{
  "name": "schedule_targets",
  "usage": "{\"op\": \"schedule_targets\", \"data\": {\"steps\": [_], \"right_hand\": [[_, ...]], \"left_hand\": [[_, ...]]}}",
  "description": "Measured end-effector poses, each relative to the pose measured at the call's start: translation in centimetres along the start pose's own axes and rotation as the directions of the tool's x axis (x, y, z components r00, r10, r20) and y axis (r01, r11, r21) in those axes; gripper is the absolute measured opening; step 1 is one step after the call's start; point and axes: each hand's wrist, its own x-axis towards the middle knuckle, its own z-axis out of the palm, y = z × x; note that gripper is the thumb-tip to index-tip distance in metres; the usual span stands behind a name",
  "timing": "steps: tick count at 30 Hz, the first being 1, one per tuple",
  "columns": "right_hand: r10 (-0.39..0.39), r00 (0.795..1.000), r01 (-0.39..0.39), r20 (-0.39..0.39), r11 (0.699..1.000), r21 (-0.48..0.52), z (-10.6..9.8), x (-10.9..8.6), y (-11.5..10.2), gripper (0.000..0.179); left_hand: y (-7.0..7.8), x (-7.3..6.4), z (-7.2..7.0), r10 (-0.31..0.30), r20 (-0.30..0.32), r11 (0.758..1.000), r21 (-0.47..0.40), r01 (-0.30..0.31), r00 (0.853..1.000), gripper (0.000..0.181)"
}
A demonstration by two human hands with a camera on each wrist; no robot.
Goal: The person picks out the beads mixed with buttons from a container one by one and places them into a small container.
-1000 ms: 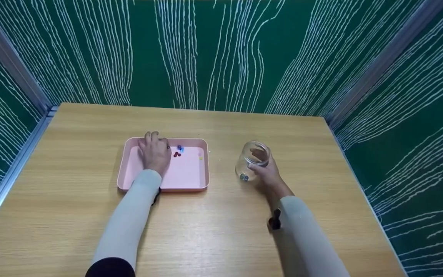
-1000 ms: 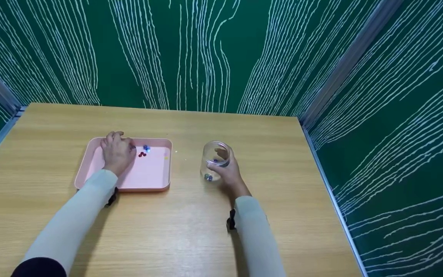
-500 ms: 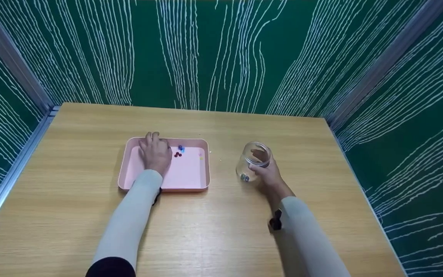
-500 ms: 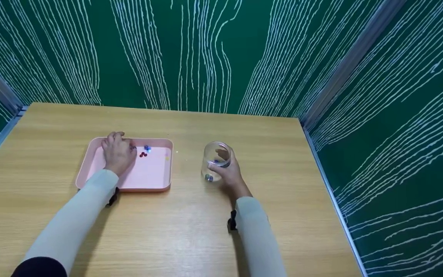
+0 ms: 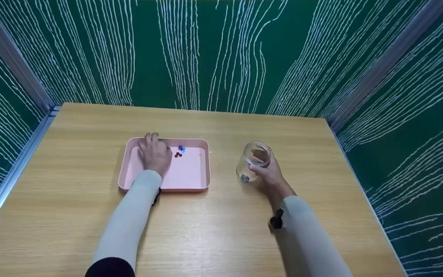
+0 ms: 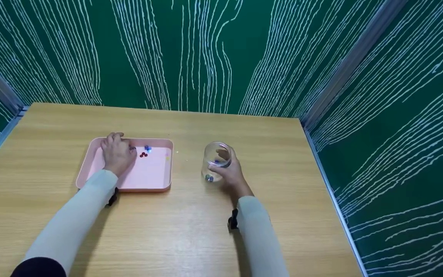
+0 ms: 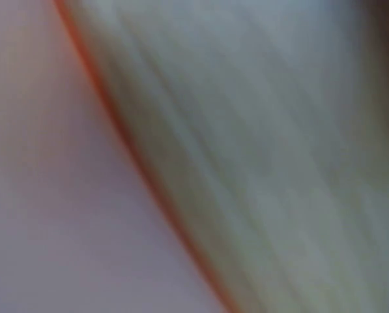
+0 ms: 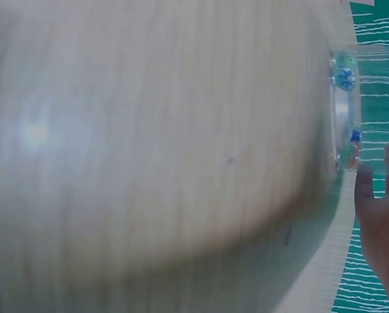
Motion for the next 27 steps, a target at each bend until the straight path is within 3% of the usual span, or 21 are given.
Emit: {"op": "schedule_targets", "data": {"steps": [3,10,20,27], "right_hand": [[0.003,1.000,-0.003,0.025,1.000,-0.006,-0.2,0.1,-0.3,0.078],[0.008,0.998,-0.001,0.058,0.992,-0.125,-0.9,0.2,-0.9,0.084],[-0.049,0.999,0.047,-0.017,0.992,-0.115,-1.1,0.9,-1.0,0.087],[-0.035,0.999,0.029,-0.032,0.987,-0.155,-0.5,0.8,-2.9,0.086]], "left_hand": [[-0.1,-0.1,0.0,0.001,-0.001,1.000,-0.012,-0.001,1.000,0.026],[-0.1,-0.1,-0.3,-0.003,-0.005,1.000,-0.025,0.003,1.000,0.026],[0.1,-0.3,-0.4,-0.023,0.026,0.999,-0.035,0.023,0.999,0.027],[0.4,-0.4,-0.9,-0.030,0.026,0.999,-0.019,0.030,0.999,0.027]]}}
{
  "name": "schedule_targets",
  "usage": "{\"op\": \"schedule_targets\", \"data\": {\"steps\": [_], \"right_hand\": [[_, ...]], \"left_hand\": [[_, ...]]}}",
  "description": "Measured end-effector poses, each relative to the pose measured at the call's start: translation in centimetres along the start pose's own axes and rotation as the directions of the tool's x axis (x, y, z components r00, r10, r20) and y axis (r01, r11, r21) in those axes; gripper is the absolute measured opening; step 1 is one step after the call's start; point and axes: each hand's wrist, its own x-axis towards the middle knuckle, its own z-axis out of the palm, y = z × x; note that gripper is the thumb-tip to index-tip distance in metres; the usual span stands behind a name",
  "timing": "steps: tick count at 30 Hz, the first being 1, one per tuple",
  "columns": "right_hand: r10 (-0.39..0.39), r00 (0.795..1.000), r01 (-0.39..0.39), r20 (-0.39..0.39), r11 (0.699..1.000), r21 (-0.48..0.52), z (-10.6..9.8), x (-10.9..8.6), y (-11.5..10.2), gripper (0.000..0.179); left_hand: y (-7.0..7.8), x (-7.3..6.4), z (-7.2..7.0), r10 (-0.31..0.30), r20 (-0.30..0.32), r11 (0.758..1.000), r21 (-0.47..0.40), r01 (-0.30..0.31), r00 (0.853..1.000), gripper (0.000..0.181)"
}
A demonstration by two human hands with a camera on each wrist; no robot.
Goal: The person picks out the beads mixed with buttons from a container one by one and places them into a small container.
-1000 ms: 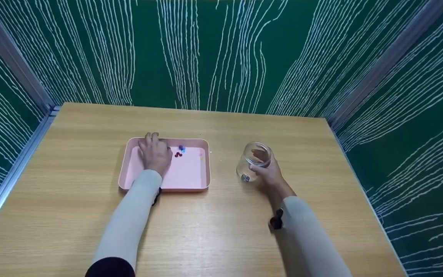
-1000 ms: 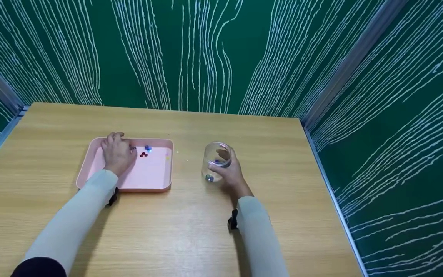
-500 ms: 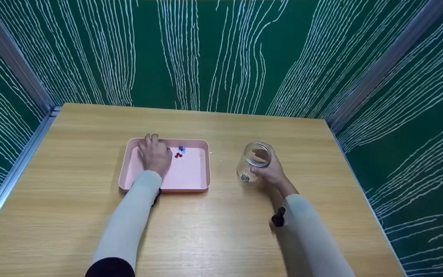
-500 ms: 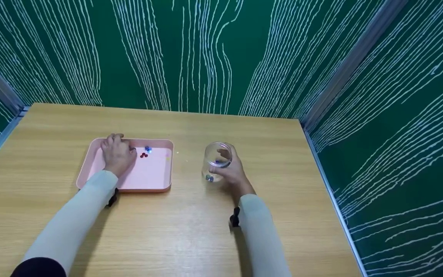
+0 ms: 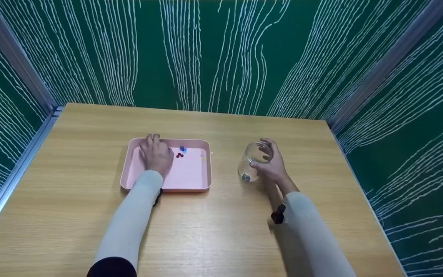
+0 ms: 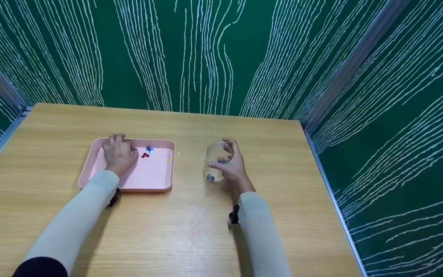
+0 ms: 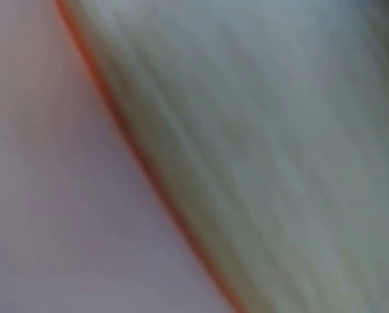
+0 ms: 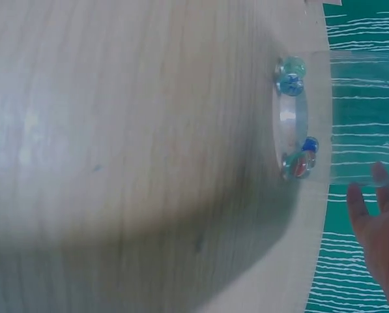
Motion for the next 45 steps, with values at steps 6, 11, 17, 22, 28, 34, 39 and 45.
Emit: {"op": "schedule_targets", "data": {"steps": [6,11,17,22,28,34,39,45], "right_hand": [[0.009,1.000,-0.010,-0.003,0.999,-0.035,0.0,0.1,0.0,0.081],[0.002,1.000,-0.001,0.008,1.000,-0.027,0.1,0.1,0.0,0.077],[0.012,1.000,-0.011,0.025,0.999,-0.037,0.3,0.2,0.0,0.076],[0.037,0.999,-0.036,0.021,0.999,-0.038,0.2,0.8,1.7,0.078],[0.028,1.000,-0.029,-0.005,0.998,-0.054,0.1,1.2,3.2,0.076],[0.028,0.999,-0.029,-0.021,0.998,-0.055,0.2,1.1,3.3,0.074],[0.029,0.999,-0.029,-0.015,1.000,-0.011,0.2,0.8,2.3,0.074],[0.026,1.000,-0.026,0.002,1.000,0.004,0.5,0.2,0.5,0.074]], "left_hand": [[0.1,0.0,0.2,0.016,-0.009,1.000,-0.015,-0.016,1.000,0.026],[-0.1,-0.1,0.4,0.048,-0.055,0.998,-0.038,-0.050,0.997,0.022],[-0.3,-0.2,0.3,0.050,-0.044,0.998,-0.042,-0.052,0.998,0.022],[-0.3,-0.2,-0.1,0.035,-0.023,0.997,-0.075,-0.036,0.999,0.022],[-0.2,-0.3,-0.6,0.001,0.001,0.992,-0.125,-0.001,1.000,0.022],[0.1,-0.6,-1.1,0.003,-0.006,0.989,-0.150,-0.003,1.000,0.022],[0.2,-0.8,-1.2,0.035,-0.044,0.976,-0.211,-0.043,0.998,0.018],[0.9,-1.0,-1.7,-0.007,-0.012,0.945,-0.327,0.002,1.000,0.015]]}}
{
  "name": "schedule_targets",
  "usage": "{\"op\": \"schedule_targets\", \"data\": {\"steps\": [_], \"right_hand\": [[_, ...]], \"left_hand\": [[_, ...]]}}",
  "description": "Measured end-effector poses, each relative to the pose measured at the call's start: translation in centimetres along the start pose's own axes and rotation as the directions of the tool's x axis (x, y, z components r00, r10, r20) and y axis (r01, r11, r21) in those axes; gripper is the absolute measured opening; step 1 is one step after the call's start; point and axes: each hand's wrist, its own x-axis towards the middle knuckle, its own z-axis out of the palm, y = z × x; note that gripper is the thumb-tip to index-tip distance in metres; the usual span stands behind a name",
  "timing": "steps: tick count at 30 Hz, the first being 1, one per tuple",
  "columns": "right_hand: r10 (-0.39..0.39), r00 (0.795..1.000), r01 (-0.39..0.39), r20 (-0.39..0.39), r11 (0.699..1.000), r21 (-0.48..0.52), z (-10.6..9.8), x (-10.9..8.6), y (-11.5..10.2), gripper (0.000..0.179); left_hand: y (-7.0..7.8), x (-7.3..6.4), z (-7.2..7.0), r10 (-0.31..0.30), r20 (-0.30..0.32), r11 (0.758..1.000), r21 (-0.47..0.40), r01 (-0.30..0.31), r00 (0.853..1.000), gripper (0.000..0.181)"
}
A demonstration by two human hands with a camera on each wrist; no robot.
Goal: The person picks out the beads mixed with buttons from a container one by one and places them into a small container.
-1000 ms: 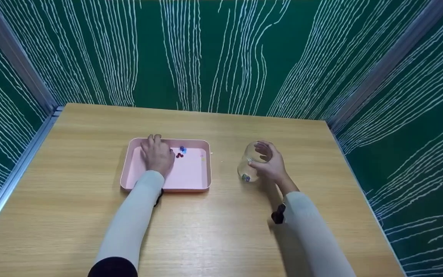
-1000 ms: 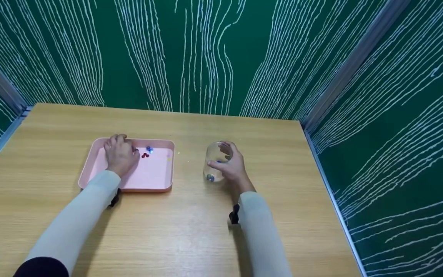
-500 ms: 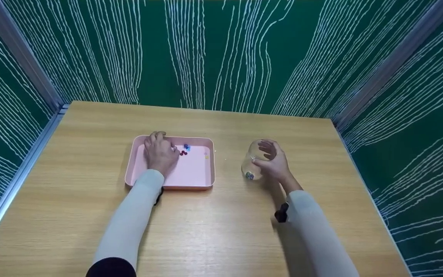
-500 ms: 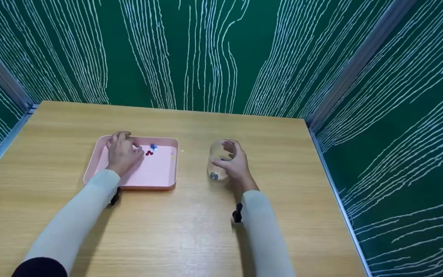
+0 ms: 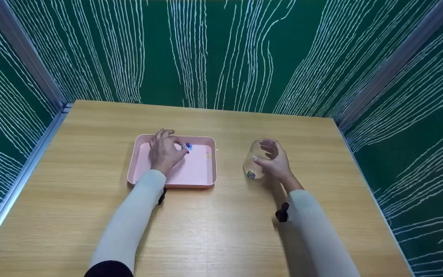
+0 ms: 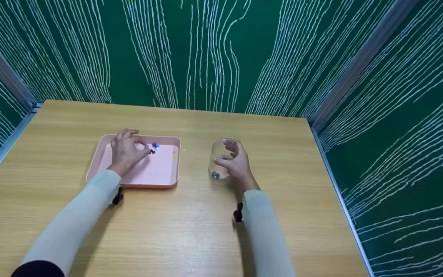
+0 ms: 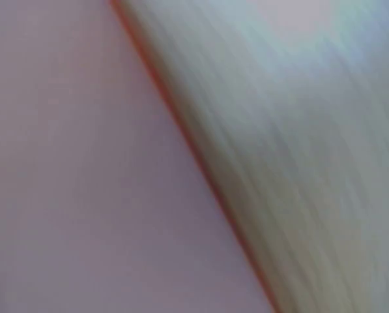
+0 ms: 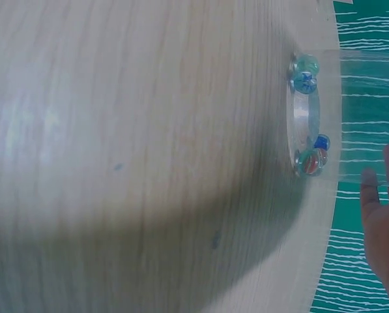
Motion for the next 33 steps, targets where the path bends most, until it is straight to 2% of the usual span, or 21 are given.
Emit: {"op": "schedule_targets", "data": {"steps": [6,12,19,27,33], "right_hand": [[0.005,1.000,-0.005,0.002,1.000,-0.003,0.1,0.0,0.0,0.074],[0.020,1.000,-0.020,0.002,1.000,-0.008,0.1,0.0,0.1,0.074],[0.017,1.000,-0.017,-0.008,1.000,0.009,0.2,0.0,0.1,0.072],[-0.011,1.000,0.011,-0.001,0.999,0.044,0.2,0.0,0.5,0.071],[-0.008,1.000,0.009,-0.003,0.999,0.034,0.3,0.1,0.4,0.071]], "left_hand": [[0.7,-0.4,-0.4,0.007,0.021,0.997,-0.077,-0.005,1.000,0.011],[0.7,-0.7,-0.7,0.008,0.032,0.996,-0.089,-0.006,0.999,0.010],[0.7,-0.9,-0.9,0.027,0.017,0.995,-0.098,-0.025,0.999,0.009],[0.9,-1.2,-0.9,0.027,-0.006,0.988,-0.149,-0.028,1.000,0.010],[1.4,-1.6,-1.0,0.033,-0.027,0.982,-0.187,-0.037,0.999,0.009]]}}
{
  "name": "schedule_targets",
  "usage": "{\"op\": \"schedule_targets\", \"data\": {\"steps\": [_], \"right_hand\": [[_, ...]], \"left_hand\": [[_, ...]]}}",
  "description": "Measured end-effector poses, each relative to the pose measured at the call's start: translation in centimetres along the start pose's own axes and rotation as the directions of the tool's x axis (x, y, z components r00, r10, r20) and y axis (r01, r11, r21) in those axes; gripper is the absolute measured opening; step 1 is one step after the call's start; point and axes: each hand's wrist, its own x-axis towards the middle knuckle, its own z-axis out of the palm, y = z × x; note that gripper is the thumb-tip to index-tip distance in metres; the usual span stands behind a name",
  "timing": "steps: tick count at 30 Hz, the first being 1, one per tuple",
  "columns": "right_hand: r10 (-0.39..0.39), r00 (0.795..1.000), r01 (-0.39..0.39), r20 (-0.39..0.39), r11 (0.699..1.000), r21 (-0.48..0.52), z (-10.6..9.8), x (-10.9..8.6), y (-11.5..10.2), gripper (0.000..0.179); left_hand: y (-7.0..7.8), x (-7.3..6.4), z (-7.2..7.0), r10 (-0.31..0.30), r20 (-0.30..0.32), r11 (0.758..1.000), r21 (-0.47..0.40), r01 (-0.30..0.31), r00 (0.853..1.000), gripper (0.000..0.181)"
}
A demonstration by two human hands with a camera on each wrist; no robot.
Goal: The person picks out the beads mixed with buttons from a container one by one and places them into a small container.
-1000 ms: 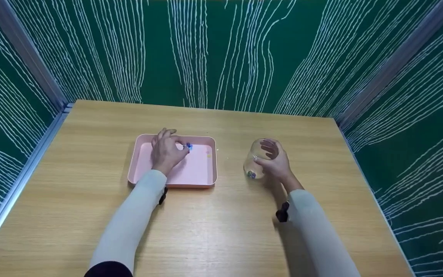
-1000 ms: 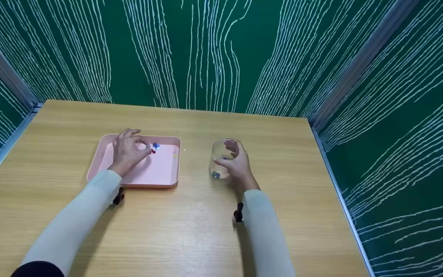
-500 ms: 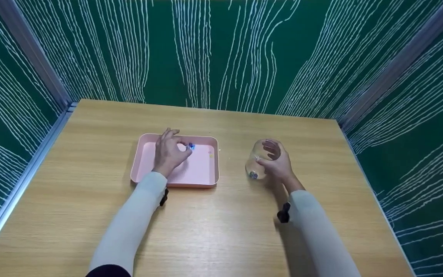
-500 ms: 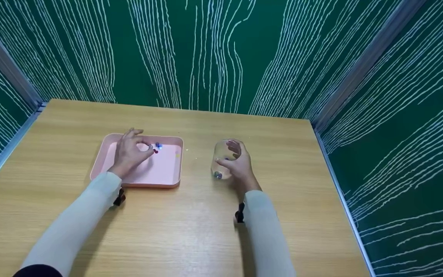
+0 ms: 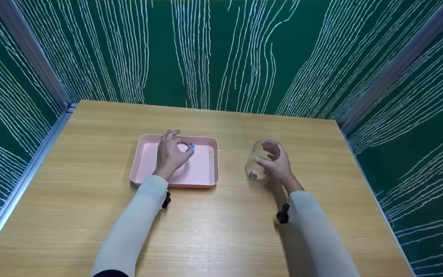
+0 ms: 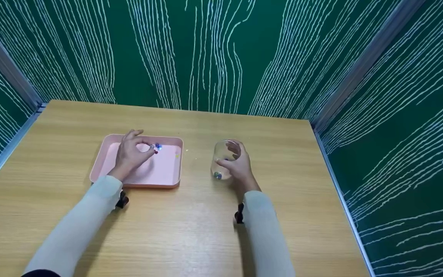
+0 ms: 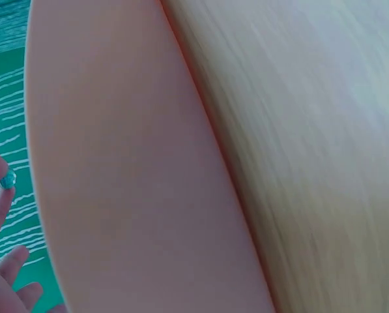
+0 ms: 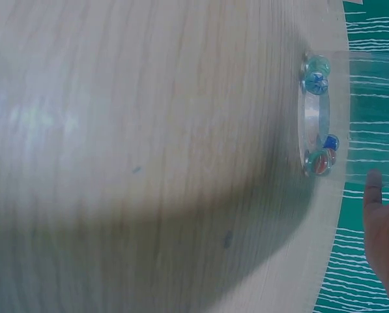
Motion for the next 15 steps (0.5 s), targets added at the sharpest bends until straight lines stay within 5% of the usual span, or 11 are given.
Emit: {"op": "schedule_targets", "data": {"steps": [15], "right_hand": [[0.017,1.000,-0.017,-0.008,1.000,-0.003,0.02,0.01,0.00,0.070]], "left_hand": [[0.62,-0.58,0.46,0.005,-0.030,0.999,-0.039,-0.006,1.000,0.012]]}}
